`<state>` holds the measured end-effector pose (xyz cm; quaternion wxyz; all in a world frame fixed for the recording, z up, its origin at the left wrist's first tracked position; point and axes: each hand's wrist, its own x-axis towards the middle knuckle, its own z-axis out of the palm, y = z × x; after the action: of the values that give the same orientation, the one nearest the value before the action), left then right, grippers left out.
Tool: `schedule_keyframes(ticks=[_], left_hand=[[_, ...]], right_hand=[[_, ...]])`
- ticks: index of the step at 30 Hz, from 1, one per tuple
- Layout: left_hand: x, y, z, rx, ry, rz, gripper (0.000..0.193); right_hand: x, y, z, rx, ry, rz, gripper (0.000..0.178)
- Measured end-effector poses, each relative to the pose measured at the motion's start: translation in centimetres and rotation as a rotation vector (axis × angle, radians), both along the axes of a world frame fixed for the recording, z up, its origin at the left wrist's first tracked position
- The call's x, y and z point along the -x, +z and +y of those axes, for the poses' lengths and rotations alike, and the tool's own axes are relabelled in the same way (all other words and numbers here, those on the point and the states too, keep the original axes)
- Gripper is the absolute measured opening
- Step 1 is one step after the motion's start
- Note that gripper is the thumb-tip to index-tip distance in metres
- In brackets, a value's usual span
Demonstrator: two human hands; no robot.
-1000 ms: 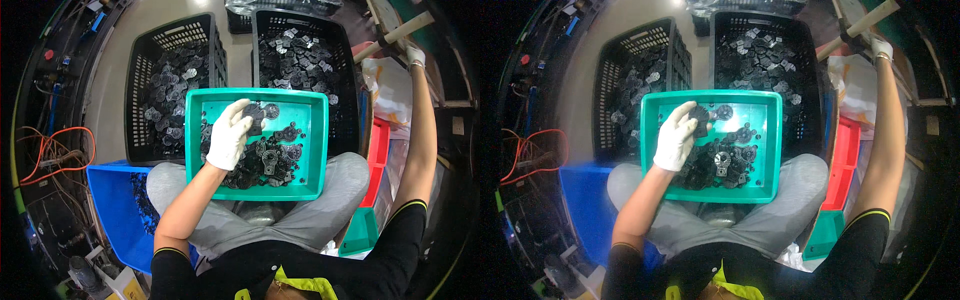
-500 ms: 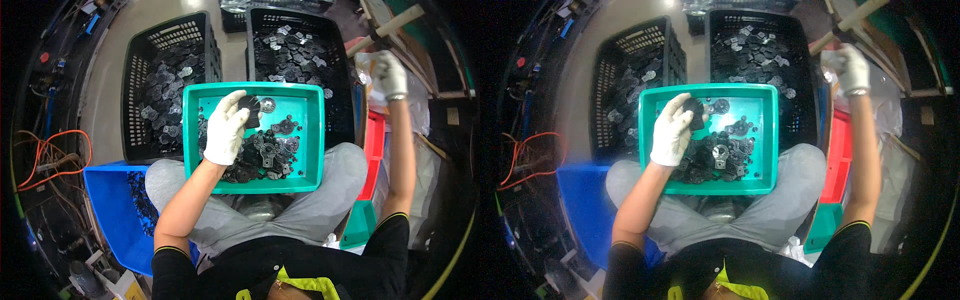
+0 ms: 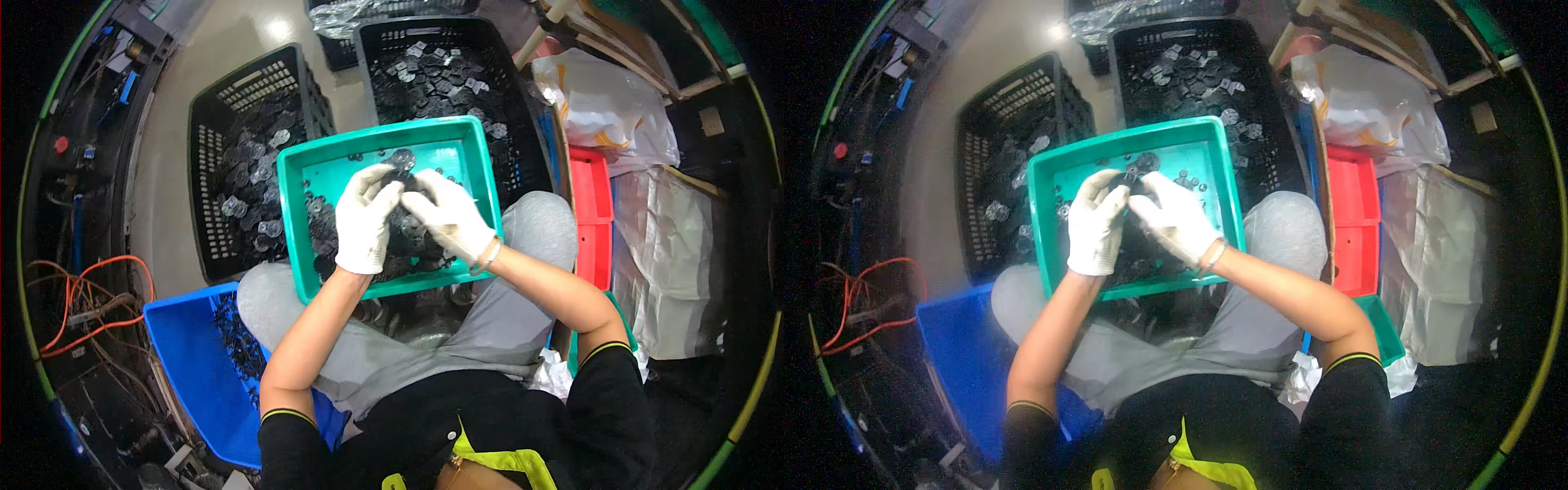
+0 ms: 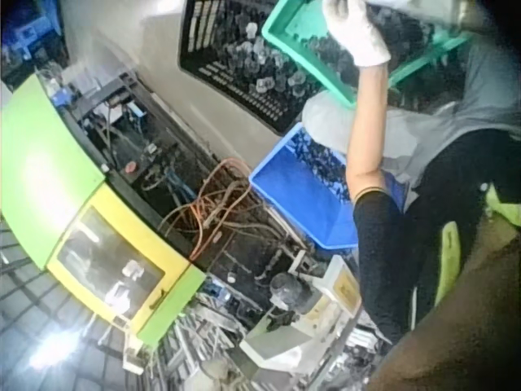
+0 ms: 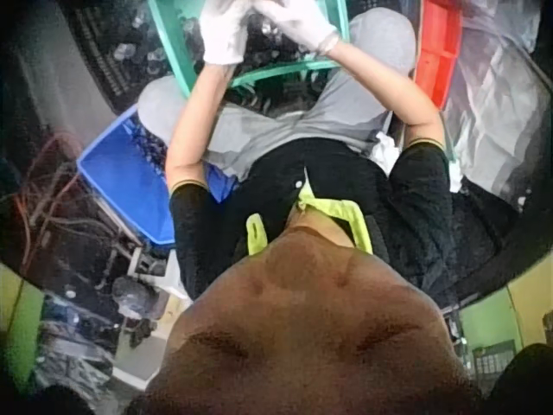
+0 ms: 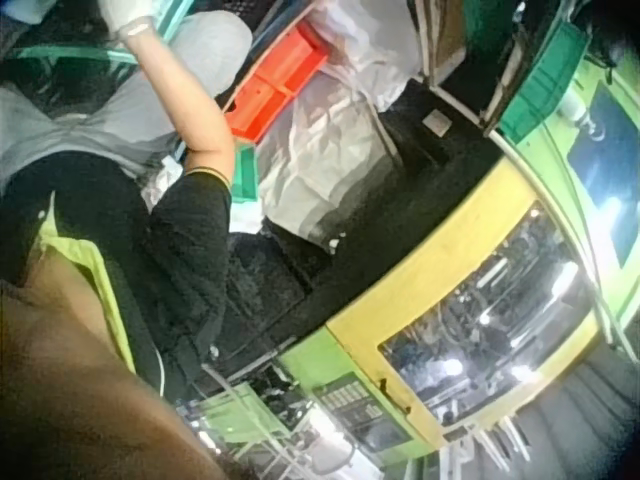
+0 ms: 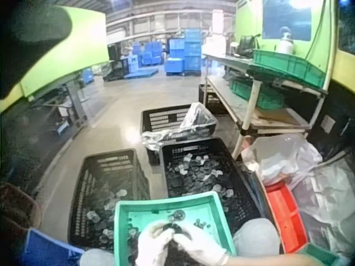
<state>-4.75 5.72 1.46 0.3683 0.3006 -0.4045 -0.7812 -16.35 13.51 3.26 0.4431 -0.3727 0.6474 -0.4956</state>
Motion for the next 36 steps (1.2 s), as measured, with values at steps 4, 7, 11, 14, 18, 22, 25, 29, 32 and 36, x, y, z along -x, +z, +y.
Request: schedule_keyframes(ticks=[4, 7, 11, 14, 18, 22, 25, 29, 32, 36], left_hand=[[-0.6, 1.9, 1.8, -0.001, -0.021, 0.046, 0.031], [-0.8, 3.6, 3.8, -0.028, 0.037, 0.079, 0.029], [-1.6, 4.1, 5.2, -0.006, 0.091, 0.083, 0.026], [-2.3, 4.6, 5.5, 0.067, 0.014, 0.025, 0.022], [-3.5, 5.0, 5.1, 0.335, -0.086, -0.099, 0.016], [-3.8, 5.6, 5.9, 0.179, -0.057, -0.186, 0.017], [-3.7, 5.9, 6.5, 0.104, 0.005, -0.197, 0.019], [-3.9, 6.2, 6.7, 0.035, -0.048, -0.148, 0.025], [-3.9, 6.3, 7.1, -0.012, -0.028, -0.132, 0.025], [-4.2, 6.1, 7.2, -0.023, -0.027, -0.124, 0.024]], right_hand=[[-0.8, 1.1, 2.0, 0.147, -0.021, 0.324, 0.028], [-2.5, 1.2, 3.2, 0.136, -0.169, 0.017, 0.025], [-3.7, 2.3, 4.4, 0.155, -0.216, 0.104, 0.022], [-4.0, 2.0, 5.3, 0.248, -0.189, 0.194, 0.023], [-4.0, 2.3, 6.2, 0.343, -0.118, 0.33, 0.025], [-4.8, 3.1, 6.7, 0.303, -0.12, 0.381, 0.024], [-5.2, 4.0, 6.9, 0.149, -0.146, 0.135, 0.024], [-5.1, 4.9, 7.1, 0.011, -0.198, -0.222, 0.025], [-5.1, 5.1, 7.2, -0.005, -0.198, -0.279, 0.023], [-5.2, 5.1, 7.5, -0.025, -0.194, -0.308, 0.027]])
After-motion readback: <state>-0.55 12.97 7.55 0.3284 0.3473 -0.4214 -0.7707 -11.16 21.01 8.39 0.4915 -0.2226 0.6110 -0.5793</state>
